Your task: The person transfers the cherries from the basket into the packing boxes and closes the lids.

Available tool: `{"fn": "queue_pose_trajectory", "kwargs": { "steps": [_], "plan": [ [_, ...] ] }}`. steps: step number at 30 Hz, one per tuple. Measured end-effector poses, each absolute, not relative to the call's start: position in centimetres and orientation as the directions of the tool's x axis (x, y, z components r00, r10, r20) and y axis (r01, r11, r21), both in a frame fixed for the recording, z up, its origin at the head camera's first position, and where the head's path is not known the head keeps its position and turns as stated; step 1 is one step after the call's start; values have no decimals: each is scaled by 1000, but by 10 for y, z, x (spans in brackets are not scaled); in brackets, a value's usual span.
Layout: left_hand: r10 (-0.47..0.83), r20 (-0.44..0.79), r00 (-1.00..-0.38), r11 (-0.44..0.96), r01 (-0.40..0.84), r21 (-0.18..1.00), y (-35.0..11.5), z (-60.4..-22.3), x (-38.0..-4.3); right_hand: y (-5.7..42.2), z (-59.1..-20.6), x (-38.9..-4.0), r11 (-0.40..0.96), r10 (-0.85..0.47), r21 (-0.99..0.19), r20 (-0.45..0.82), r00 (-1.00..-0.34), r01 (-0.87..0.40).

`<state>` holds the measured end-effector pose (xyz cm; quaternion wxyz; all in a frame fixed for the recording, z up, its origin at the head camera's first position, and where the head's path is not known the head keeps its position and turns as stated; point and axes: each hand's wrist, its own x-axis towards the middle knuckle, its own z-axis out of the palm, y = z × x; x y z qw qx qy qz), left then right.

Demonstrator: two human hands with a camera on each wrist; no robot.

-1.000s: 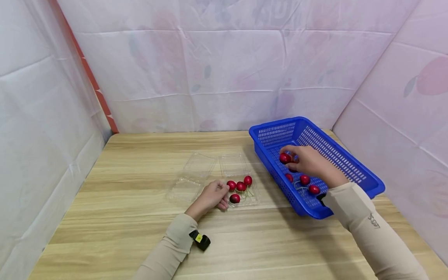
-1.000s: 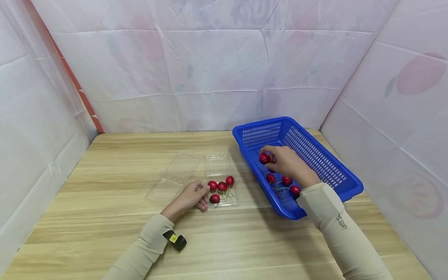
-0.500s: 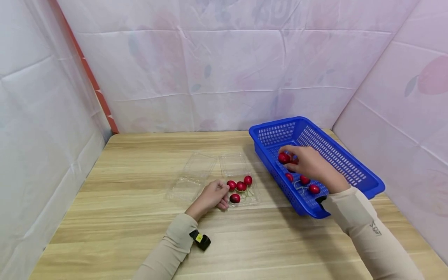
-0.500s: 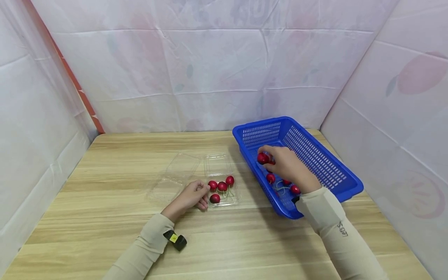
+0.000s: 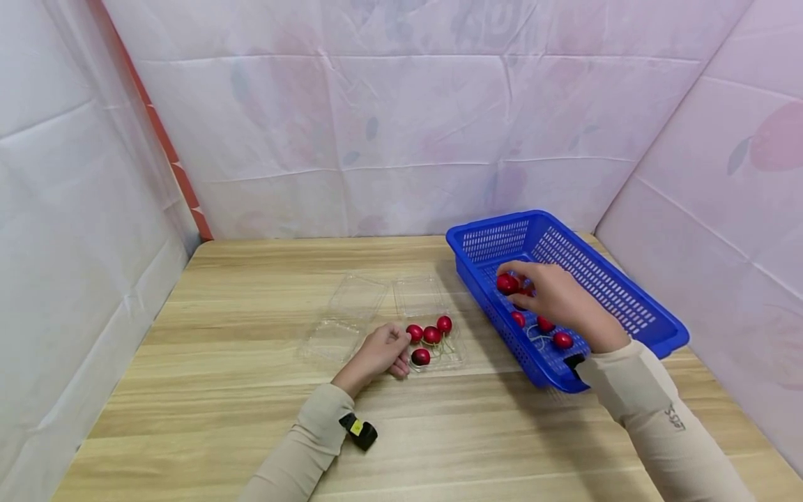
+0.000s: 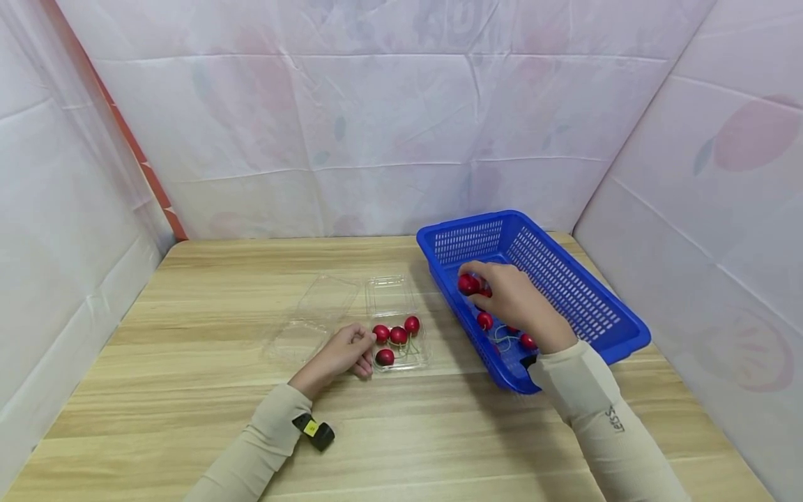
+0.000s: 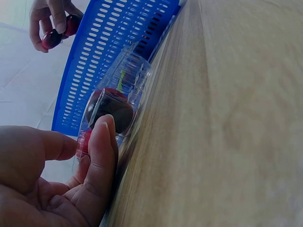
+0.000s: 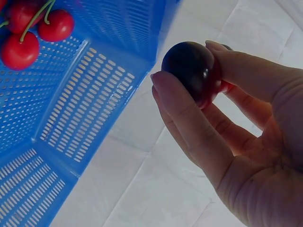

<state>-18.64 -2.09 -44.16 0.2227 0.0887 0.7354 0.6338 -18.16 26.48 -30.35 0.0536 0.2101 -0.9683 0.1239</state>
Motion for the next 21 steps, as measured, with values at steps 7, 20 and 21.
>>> {"fn": "queue_pose_trajectory", "kwargs": {
  "steps": [7, 20, 21],
  "plan": [
    [412, -221, -884, 179, -159, 971, -19, -458, -194, 261, -302, -179, 880, -398, -208, 167, -902, -427],
    [415, -236, -879, 165, -182, 969, -21, -455, -194, 254, -297, -174, 872, -409, -207, 189, -893, -444],
    [415, -236, -879, 165, -182, 969, -21, -455, -194, 254, -296, -174, 871, -411, -206, 193, -891, -446]
  ]
}}
